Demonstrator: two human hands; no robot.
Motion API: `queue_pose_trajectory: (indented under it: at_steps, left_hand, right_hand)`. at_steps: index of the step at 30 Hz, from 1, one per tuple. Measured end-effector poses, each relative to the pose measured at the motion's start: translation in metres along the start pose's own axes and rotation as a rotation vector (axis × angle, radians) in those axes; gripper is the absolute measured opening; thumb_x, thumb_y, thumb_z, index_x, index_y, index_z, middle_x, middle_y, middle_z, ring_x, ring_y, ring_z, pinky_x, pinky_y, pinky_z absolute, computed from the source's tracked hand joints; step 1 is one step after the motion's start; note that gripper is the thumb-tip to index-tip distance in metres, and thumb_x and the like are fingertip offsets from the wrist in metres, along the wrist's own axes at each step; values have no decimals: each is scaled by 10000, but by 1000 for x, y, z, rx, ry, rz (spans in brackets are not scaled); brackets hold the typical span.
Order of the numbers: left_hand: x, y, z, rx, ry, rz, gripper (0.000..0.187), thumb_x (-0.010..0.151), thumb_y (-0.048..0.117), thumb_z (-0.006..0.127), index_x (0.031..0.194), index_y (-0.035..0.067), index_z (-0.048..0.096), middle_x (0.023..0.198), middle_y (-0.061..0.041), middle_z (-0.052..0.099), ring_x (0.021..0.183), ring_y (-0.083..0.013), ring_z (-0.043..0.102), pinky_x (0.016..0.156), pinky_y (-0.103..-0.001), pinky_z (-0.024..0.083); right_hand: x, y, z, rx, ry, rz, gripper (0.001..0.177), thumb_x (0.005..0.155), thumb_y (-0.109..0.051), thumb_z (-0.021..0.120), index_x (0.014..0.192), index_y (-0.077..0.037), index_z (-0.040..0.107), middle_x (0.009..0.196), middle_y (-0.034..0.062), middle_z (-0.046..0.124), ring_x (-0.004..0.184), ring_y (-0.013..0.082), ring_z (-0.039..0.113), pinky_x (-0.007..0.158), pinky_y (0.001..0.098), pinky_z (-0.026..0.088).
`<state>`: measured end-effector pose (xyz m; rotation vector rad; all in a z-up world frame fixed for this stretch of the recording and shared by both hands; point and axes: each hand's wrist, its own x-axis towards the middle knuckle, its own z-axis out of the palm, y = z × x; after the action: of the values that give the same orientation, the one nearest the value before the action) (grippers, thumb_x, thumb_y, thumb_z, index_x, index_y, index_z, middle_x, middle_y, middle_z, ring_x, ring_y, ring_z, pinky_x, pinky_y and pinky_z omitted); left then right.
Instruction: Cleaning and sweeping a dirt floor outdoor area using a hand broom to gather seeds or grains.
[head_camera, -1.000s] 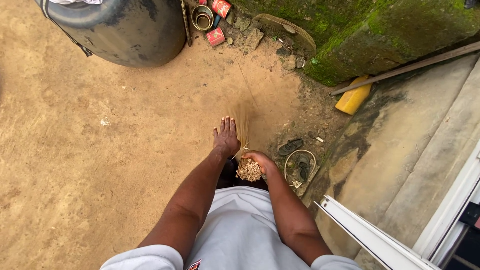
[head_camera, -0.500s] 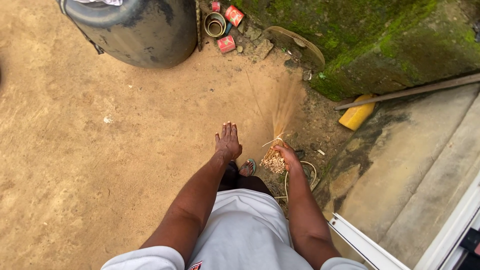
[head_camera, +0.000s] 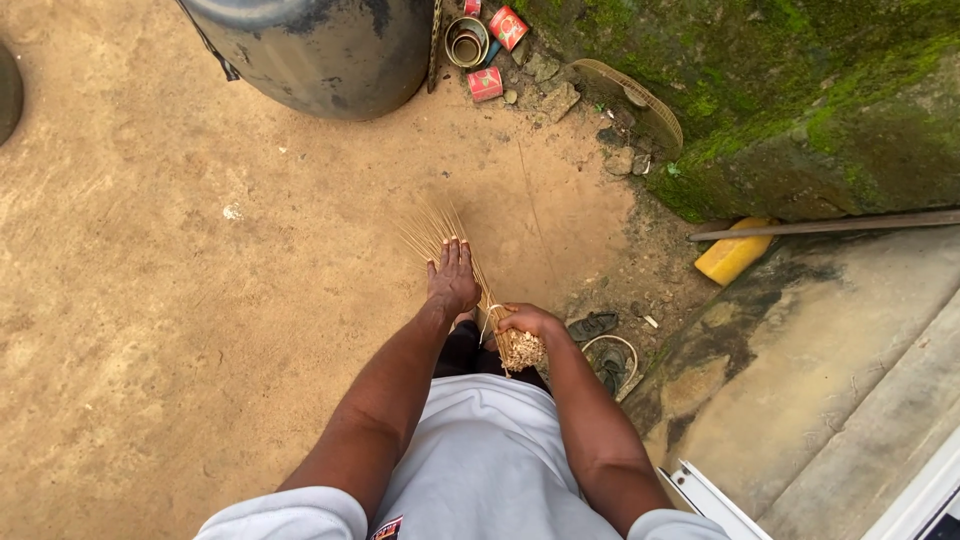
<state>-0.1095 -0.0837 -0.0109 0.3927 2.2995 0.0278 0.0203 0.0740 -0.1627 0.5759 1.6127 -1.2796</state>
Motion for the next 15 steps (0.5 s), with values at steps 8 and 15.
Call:
queue_pose_trajectory:
  at_steps: [8,15]
  left_hand:
    - [7,-3,-1,-41,-5,0,907,971,294,560,1648,81,-5,1739,-114,-55,1602,-289,-66,1287,-542,81]
    - [4,-6,-10,-63,-34,-23,884,1013,335,536,1647,98,-33,1738,-105,-83,1602,-277,-86,1292,-542,79]
  right_hand:
    - [-132,-63,-67,13,173,68,934,783,-265,775,1609,-298,340,1655,88,375,1438,329,493,1233,623,278]
    - [-114,-31,-99,262,362,157,910,851,-352,746,1627,-292,274,1675,140,312,1535,375,299,1235,661,220]
